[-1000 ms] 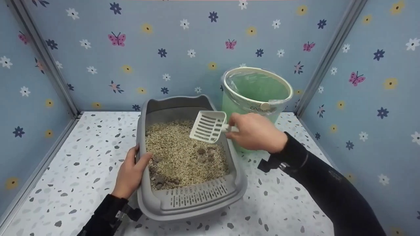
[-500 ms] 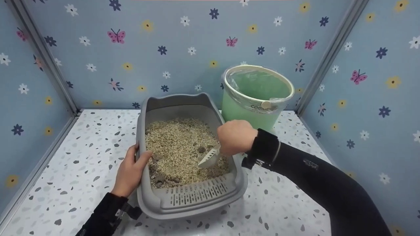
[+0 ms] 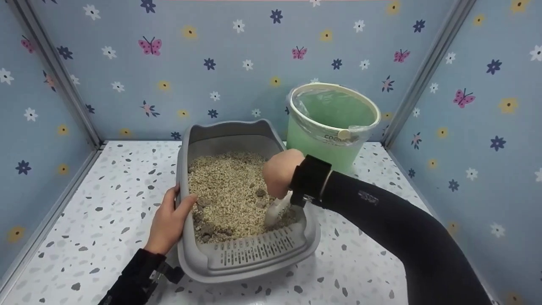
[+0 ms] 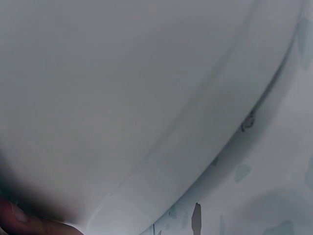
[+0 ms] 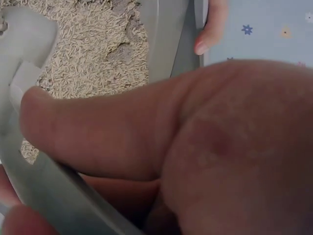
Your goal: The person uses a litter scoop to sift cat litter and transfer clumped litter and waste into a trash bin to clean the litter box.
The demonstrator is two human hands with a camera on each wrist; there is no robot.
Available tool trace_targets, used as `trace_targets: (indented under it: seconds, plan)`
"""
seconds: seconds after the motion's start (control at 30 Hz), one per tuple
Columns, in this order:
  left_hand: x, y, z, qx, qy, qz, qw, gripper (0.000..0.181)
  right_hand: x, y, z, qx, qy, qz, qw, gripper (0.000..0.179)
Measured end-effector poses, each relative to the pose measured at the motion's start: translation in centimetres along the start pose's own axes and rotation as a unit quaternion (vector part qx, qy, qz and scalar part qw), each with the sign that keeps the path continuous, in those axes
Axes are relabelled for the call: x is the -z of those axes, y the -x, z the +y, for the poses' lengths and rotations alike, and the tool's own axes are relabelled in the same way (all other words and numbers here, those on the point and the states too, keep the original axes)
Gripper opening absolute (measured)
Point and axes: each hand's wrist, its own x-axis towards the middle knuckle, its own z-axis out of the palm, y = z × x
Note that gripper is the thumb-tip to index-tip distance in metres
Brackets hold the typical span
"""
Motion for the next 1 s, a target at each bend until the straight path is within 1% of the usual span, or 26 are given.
trace_targets:
  seconds: [0.07, 0.1, 0.2, 0.3, 0.37, 0.47, 0.53, 0.63, 0.77, 0.9, 1.0]
  plan:
    - [-0.1, 0.0, 0.0, 0.003, 0.000, -0.002, 1.0000, 0.092, 0.0, -0.4, 0.1, 0.005, 0.002, -0.018, 0.9998, 0.044]
    - [-0.1, 0.0, 0.0, 0.004, 0.001, -0.003, 1.0000, 0.092, -0.1, -0.6, 0.2, -0.019, -0.008, -0.032, 0.9993, 0.044]
    - [-0.2, 0.0, 0.1, 0.006, 0.004, -0.007, 1.0000, 0.094, -0.5, -1.1, 0.8, -0.026, -0.020, -0.052, 0.9981, 0.044]
    - [-0.3, -0.1, 0.1, 0.005, 0.007, -0.007, 0.9999, 0.095, -1.2, -1.5, 1.8, -0.031, -0.034, -0.052, 0.9976, 0.043]
    - [-0.2, -0.1, 0.2, 0.004, 0.005, -0.007, 1.0000, 0.095, -1.6, -2.0, 2.4, -0.050, -0.043, -0.058, 0.9962, 0.041]
    - [0.0, -0.1, 0.1, 0.002, 0.002, -0.007, 1.0000, 0.093, -2.2, -2.5, 2.9, -0.068, -0.056, -0.048, 0.9950, 0.036]
    - [0.0, -0.1, 0.1, 0.001, 0.002, -0.006, 1.0000, 0.092, -2.7, -2.8, 3.0, -0.082, -0.060, -0.031, 0.9943, 0.034]
    - [0.0, -0.1, 0.1, 0.002, 0.008, -0.005, 1.0000, 0.091, -3.3, -2.9, 3.1, -0.083, -0.062, 0.003, 0.9946, 0.030]
    - [0.0, 0.0, 0.0, 0.001, 0.012, -0.004, 0.9999, 0.093, -4.2, -3.1, 3.2, -0.082, -0.066, 0.044, 0.9935, 0.031]
    - [0.0, 0.0, -0.1, -0.005, 0.006, -0.003, 1.0000, 0.094, -5.1, -3.1, 3.3, -0.083, -0.081, 0.063, 0.9913, 0.032]
    - [0.0, 0.0, -0.1, -0.002, 0.005, -0.003, 1.0000, 0.093, -5.7, -3.2, 3.3, -0.089, -0.085, 0.072, 0.9898, 0.032]
